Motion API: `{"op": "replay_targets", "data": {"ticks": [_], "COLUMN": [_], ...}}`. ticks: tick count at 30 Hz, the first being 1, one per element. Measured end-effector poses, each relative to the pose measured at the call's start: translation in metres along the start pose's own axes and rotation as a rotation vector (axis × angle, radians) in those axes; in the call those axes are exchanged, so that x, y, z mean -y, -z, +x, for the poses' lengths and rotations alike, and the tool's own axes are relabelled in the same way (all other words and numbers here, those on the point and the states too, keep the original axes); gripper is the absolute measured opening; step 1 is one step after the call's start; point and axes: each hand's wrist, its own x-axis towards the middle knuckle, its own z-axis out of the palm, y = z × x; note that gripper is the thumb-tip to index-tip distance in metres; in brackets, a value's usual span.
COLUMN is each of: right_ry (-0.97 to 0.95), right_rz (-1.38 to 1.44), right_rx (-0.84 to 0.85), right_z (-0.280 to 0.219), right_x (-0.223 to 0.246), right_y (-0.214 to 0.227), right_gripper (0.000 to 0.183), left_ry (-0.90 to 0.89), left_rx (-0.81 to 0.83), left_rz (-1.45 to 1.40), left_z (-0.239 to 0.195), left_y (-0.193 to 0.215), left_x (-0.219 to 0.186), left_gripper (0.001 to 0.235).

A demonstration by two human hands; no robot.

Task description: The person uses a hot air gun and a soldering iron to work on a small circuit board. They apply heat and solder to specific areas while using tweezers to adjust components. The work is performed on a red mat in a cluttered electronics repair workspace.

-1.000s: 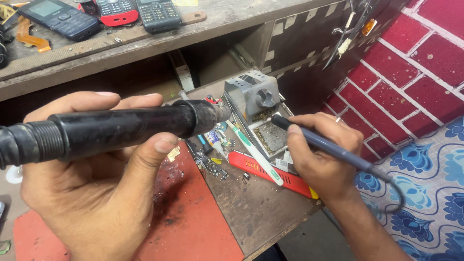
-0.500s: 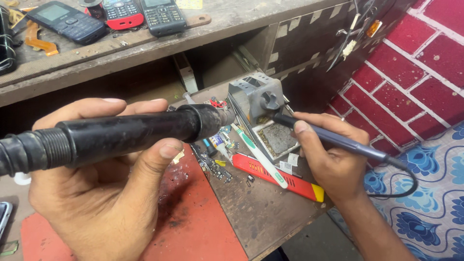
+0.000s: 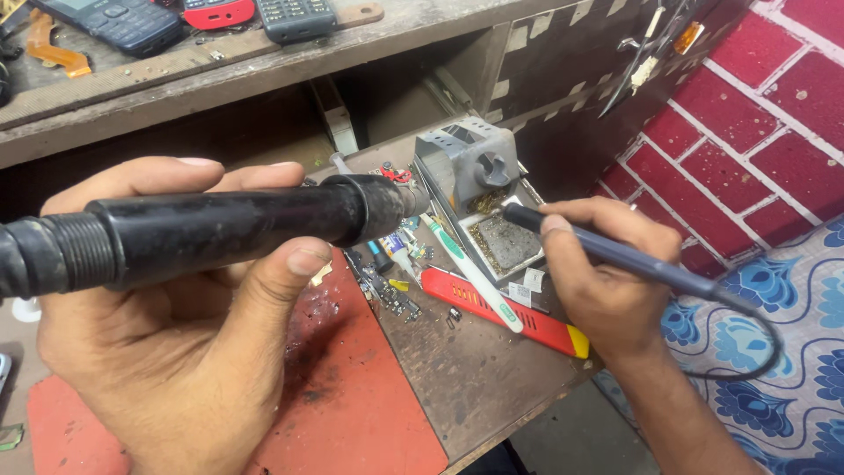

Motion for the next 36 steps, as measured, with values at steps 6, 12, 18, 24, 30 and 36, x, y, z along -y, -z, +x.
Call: {"op": "replay_targets", "data": {"ticks": [6,12,18,24,30,36], "right_ry": [-0.188,-0.199,0.013,-0.29,-0.186,0.011], "right_rz": [0.281,0.343,-0.019,0.439,0.327,0.055], "right_rx": [0.01,0.061,-0.015,0.01,0.055,-0.004], "right_z": [0.0029,0.0036,0.001,0.0041,0.0034,0.0019], "right_x": [-0.0007,0.0016,0.0022,0.0002,-0.0005,-0.0018], "right_y": [-0.005,0.0005,-0.0031,-0.0027,0.002,-0.0029], "right_gripper": [0.016,0.015,0.013,0.014,0.013,0.013], "left_ry": [-0.005,0.0,-0.001,0.005,0.01,0.033], "left_rx": [-0.012,-0.014,-0.006,-0.002,-0.002,-0.006], "left_rz": [0.011,-0.002,0.005,0.012,-0.004,0.041], "left_z": [-0.0007,-0.0012,-0.0017,0.0003,0.0,0.0011], "left_y": [0.0006,0.0017,0.0003,0.0005,0.0001,0.0007], "left_x": [0.0008,0.0012,0.0008,-0.0004,-0.0001,0.0016], "left_gripper": [0.048,0.048,0.048,0.048,0.049,0.052]}}
